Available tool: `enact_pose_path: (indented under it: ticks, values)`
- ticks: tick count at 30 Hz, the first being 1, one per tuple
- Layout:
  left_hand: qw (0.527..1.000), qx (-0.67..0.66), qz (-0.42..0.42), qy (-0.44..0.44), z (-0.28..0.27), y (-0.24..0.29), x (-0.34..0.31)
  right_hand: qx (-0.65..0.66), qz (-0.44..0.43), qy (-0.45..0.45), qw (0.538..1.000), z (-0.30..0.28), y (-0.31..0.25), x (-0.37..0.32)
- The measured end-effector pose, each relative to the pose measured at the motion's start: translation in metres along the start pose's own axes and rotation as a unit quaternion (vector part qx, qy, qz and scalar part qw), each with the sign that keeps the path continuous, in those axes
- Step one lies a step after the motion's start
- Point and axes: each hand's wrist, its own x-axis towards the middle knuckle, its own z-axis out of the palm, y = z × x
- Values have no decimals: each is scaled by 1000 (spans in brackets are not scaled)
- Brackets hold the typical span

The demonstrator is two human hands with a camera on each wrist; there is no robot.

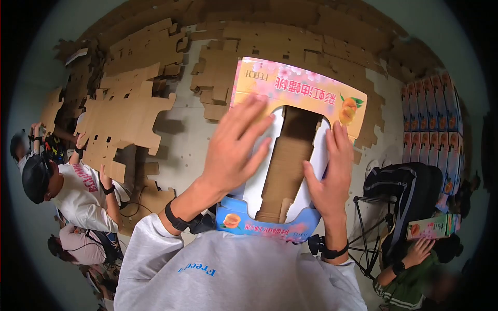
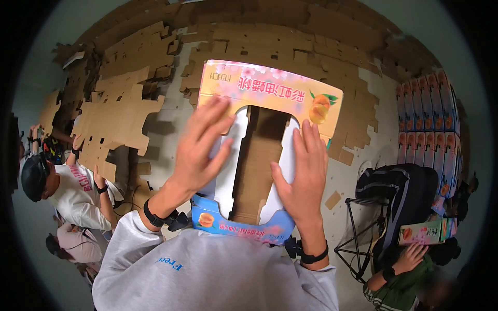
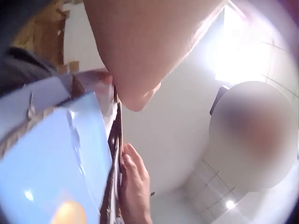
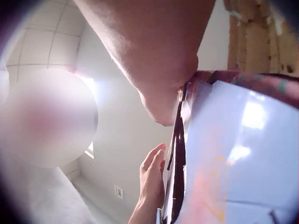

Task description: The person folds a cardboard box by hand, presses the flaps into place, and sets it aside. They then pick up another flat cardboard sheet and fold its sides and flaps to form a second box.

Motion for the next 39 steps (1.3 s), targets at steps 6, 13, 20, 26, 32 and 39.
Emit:
enact_pose_path:
  ticks: [6,13,20,26,32,39]
  values:
    - [811,-476,-335,54,-3,-33,51,365,222,191,884,-6,30,23]
    - [809,-502,-305,25,17,-43,59,411,256,105,869,4,45,40]
    - [885,-374,-273,55,11,-44,42,473,289,50,831,-7,57,19]
    - [997,53,30,-51,-33,16,-31,484,296,-86,819,-8,63,-73]
    - [965,104,147,-191,-1,34,-53,407,355,-137,830,-4,44,-100]
    - [965,75,201,-150,11,28,-46,366,338,-104,861,1,35,-100]
